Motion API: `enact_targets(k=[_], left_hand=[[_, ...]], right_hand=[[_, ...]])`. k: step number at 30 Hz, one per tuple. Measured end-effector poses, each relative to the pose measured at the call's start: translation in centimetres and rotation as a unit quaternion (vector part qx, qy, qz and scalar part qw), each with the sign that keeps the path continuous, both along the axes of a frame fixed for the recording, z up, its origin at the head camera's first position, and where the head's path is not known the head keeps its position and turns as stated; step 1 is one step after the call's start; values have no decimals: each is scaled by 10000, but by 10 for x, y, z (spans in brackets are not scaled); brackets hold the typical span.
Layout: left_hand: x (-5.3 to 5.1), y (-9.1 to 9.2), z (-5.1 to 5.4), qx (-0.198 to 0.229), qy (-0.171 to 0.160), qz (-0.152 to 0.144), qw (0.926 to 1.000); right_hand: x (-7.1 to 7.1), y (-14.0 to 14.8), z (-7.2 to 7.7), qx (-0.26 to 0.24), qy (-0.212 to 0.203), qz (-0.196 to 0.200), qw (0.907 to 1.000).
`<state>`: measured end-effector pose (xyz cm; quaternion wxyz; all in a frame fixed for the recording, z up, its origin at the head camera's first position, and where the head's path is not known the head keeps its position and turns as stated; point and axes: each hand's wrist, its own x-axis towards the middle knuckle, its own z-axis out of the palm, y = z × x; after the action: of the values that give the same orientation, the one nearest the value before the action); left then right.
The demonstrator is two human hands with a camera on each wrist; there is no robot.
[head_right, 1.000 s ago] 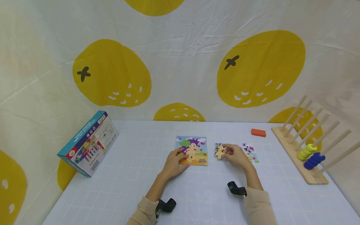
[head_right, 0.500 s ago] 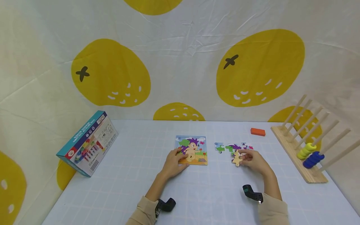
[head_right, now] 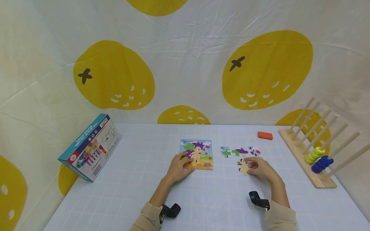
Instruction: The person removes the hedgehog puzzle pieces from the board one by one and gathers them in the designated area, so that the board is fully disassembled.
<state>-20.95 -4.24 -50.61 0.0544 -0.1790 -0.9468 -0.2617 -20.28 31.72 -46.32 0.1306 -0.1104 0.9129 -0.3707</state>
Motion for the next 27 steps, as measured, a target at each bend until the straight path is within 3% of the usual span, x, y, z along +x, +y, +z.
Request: enact_targets(k=[21,27], left_hand=[[-1,-1,-1,57,107,6,9999],[0,0,-1,63,110,3,9999]], right_hand=[[-1,-9,-6,458,328,-397,9976],[2,-8,-9,584,625,-833,9928]])
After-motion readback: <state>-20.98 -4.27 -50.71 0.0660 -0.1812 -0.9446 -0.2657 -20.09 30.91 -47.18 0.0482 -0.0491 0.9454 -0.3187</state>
